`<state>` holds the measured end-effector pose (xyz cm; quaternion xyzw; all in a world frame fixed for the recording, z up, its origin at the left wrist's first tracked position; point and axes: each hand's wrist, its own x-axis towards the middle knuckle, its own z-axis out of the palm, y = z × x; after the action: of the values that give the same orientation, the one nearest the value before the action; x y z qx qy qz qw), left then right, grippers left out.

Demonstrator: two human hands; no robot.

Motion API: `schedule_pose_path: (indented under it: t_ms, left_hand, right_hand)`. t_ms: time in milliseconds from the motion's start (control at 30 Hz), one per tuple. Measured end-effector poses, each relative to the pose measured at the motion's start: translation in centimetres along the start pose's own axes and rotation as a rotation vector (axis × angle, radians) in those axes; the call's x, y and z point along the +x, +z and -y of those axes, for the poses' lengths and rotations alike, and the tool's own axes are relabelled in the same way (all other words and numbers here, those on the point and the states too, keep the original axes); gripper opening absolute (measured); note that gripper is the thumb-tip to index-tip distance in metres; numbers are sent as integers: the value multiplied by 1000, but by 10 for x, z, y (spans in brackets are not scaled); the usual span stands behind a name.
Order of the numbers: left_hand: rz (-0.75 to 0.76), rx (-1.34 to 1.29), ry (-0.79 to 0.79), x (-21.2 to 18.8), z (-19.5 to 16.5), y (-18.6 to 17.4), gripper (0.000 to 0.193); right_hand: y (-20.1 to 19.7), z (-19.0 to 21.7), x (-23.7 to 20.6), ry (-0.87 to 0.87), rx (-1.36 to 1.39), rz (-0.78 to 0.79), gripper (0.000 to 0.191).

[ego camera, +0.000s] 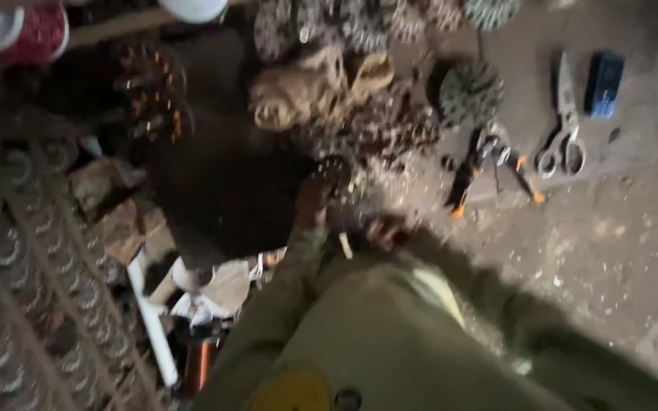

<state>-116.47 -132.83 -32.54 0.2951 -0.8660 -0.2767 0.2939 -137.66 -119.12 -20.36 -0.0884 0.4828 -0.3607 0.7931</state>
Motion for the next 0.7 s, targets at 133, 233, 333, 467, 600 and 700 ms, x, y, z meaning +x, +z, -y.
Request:
schedule_pose_path:
  t_ms: [133,233,333,467,600,700]
  left_hand:
    - [25,-43,-15,-3,-7,-8,50]
    - [-21,-32,-74,-1,-11,-7,50]
    - [-72,-264,-140,5,-13,-7,49]
    - [-2,-136,58,17,-6,-12,49]
    - [86,23,-131,12,-4,-8,43]
    - [-36,-10,-34,1,-4,-6,48]
  right_hand:
    - [7,-47,32,-66,61,77,18]
    - [-22,-38,26,-193,-339,-32,19]
    - [-43,-8,26,-228,-894,-188,21]
    - [-42,2,20,-40,-713,-126,23]
    - [-10,-58,18,31,161,105,26]
    - [-3,-85,44,31,259,180,28]
